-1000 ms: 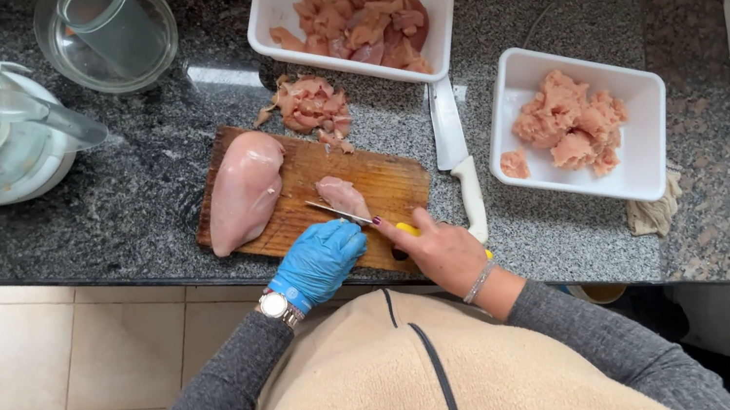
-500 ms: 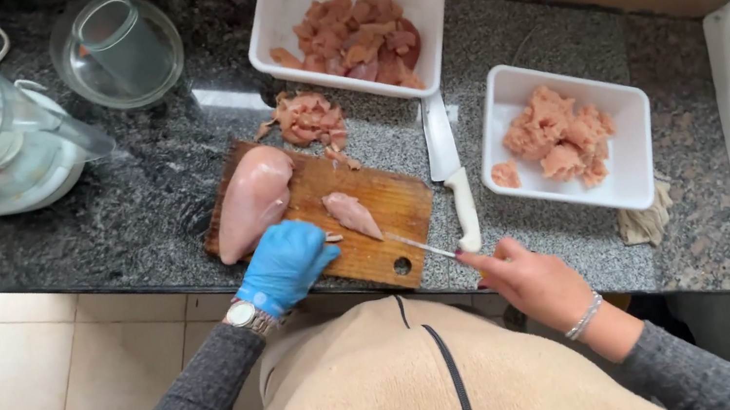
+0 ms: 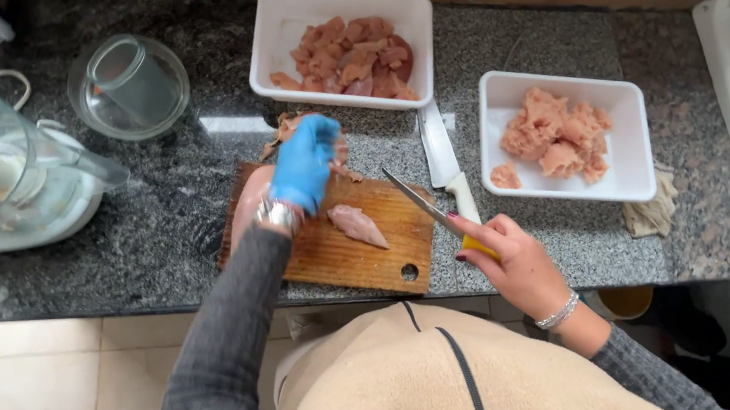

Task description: Cutting raw chicken breast into smaller pieces and processing them using a food processor.

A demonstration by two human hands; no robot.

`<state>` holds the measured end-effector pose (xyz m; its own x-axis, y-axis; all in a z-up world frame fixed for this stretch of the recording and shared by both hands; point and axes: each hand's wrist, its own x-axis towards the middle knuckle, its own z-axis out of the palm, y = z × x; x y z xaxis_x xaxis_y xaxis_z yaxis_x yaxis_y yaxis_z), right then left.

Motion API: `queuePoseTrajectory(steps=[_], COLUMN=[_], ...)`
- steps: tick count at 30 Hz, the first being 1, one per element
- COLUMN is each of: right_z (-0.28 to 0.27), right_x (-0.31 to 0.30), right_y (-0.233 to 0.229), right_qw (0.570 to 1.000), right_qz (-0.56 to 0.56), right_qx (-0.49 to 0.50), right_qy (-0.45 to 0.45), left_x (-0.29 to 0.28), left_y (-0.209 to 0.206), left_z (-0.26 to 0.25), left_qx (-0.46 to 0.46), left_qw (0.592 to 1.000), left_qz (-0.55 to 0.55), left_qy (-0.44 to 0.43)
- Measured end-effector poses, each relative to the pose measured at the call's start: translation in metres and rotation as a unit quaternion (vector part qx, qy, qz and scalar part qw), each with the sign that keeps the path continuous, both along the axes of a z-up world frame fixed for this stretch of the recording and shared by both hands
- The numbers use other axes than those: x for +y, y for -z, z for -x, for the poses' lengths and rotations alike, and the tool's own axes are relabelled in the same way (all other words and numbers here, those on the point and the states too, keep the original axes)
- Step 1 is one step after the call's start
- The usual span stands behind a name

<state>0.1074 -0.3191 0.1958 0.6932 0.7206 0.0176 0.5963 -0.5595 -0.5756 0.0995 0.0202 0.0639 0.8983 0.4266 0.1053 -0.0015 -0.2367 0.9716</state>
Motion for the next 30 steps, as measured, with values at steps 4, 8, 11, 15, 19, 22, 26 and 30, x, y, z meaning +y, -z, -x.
queuePoseTrajectory(steps=[4, 8, 11, 15, 19, 22, 26, 30], right_z=[0.007, 0.011, 0.019, 0.023, 0.029, 0.031, 0.032, 0.036], right_x=[-0.003, -0.013, -0.013, -0.011, -0.008, -0.01, -0.019, -0.021], right_y=[0.003, 0.012, 0.009, 0.018, 0.02, 0.024, 0.039, 0.04], right_qw=[0.999, 0.995, 0.992, 0.988, 0.988, 0.987, 0.99, 0.989], right_qz=[0.02, 0.038, 0.018, 0.023, 0.004, -0.001, -0.035, -0.01], right_qx=[-0.01, -0.002, 0.004, 0.022, 0.006, 0.012, 0.026, 0.078], right_qy=[0.049, 0.096, 0.126, 0.148, 0.152, 0.161, 0.131, 0.124], left_x=[0.041, 0.066, 0.065, 0.041, 0.01, -0.006, -0.026, -0.036], left_y=[0.025, -0.014, -0.053, -0.048, -0.056, -0.048, -0.032, -0.02], left_z=[-0.036, -0.028, -0.023, -0.019, -0.009, 0.004, 0.035, 0.046], left_qx=[0.116, 0.176, 0.191, 0.11, 0.084, 0.088, 0.094, 0.181], left_qw=[0.974, 0.911, 0.885, 0.902, 0.947, 0.919, 0.857, 0.827], left_qz=[-0.195, -0.374, -0.423, -0.398, -0.222, -0.258, -0.364, -0.422], left_qy=[-0.012, -0.014, 0.042, 0.125, 0.217, 0.284, 0.351, 0.324])
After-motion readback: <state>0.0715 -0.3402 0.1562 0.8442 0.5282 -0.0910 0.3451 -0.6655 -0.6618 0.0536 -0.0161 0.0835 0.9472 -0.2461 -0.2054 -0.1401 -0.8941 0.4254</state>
